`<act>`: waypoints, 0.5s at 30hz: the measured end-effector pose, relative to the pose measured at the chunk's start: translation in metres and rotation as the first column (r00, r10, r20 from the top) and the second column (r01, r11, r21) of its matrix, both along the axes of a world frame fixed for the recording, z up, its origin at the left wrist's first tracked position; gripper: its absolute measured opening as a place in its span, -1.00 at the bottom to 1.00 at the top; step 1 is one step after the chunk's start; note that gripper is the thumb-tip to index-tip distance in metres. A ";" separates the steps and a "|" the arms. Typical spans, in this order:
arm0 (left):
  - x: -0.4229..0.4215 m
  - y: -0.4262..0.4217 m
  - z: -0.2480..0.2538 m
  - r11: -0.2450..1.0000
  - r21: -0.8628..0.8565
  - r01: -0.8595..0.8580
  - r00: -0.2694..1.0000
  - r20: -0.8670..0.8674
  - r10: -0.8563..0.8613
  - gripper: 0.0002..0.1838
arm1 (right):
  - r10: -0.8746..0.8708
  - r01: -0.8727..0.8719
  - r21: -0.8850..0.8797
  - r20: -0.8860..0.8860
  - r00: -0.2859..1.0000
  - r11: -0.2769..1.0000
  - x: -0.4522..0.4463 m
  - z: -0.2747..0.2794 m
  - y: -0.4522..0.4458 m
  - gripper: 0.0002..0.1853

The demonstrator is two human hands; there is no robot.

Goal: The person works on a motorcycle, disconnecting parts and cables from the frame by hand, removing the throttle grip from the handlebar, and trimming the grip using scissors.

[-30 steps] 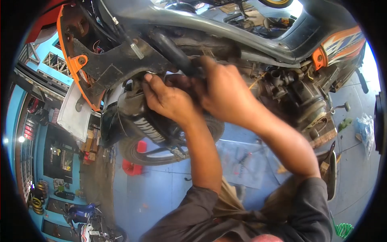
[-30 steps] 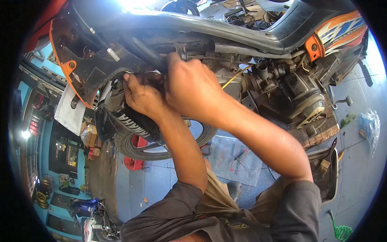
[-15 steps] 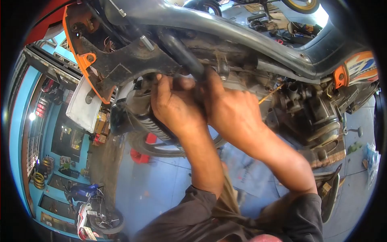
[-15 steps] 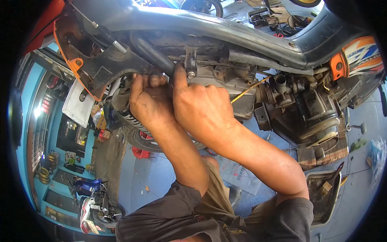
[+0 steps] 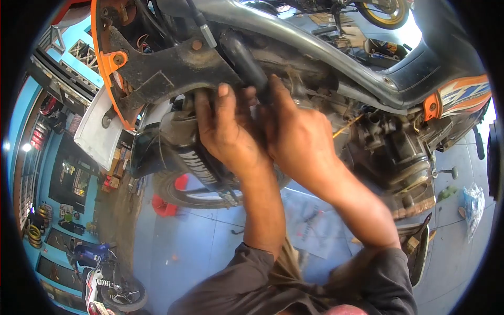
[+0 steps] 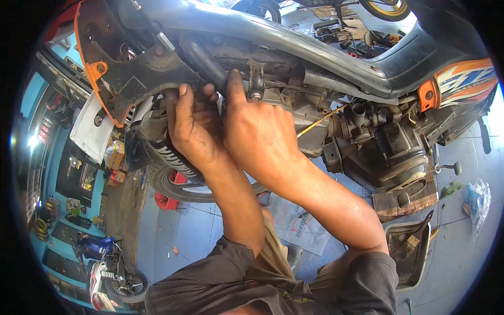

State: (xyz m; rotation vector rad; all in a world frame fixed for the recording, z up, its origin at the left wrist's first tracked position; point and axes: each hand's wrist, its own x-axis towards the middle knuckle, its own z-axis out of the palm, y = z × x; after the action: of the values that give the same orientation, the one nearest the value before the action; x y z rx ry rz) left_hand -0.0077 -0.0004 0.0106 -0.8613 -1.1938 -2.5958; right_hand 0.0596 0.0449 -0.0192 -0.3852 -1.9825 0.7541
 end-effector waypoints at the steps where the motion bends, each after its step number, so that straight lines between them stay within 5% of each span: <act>1: 0.000 -0.001 -0.001 1.000 0.001 0.006 1.000 0.006 -0.006 -0.50 | -0.006 0.006 0.001 0.006 1.000 1.000 -0.001 -0.001 0.001 -0.45; 4: -0.004 -0.007 -0.002 0.997 0.001 0.082 0.996 -0.031 -0.082 -0.40 | 0.030 -0.032 -0.032 -0.081 0.996 0.999 -0.003 0.001 0.003 -0.48; 6: -0.005 -0.009 -0.001 0.980 -0.046 0.194 0.977 -0.077 -0.197 -0.76 | 0.094 -0.114 -0.153 -0.132 0.987 0.982 -0.001 0.006 0.005 -0.55; 10: -0.002 -0.009 0.002 0.969 0.031 0.245 0.969 -0.050 -0.243 -0.70 | 0.105 -0.121 -0.069 -0.205 0.973 0.990 -0.002 0.012 0.007 -0.58; 12: -0.010 -0.010 -0.001 0.893 0.105 0.437 0.891 -0.182 -0.415 -0.25 | -0.068 0.086 0.120 -0.147 0.987 0.989 0.005 0.021 0.006 -0.65; 15: -0.018 -0.016 -0.003 0.835 0.108 0.540 0.833 -0.214 -0.511 -0.21 | -0.191 0.196 0.111 -0.057 0.980 0.974 0.008 0.035 0.002 -0.62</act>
State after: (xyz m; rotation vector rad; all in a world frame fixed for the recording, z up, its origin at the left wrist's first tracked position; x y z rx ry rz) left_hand -0.0254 -0.0164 0.0080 -1.5311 -0.7513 -2.8854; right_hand 0.0679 0.0465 0.0160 -0.4796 -1.9027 0.5174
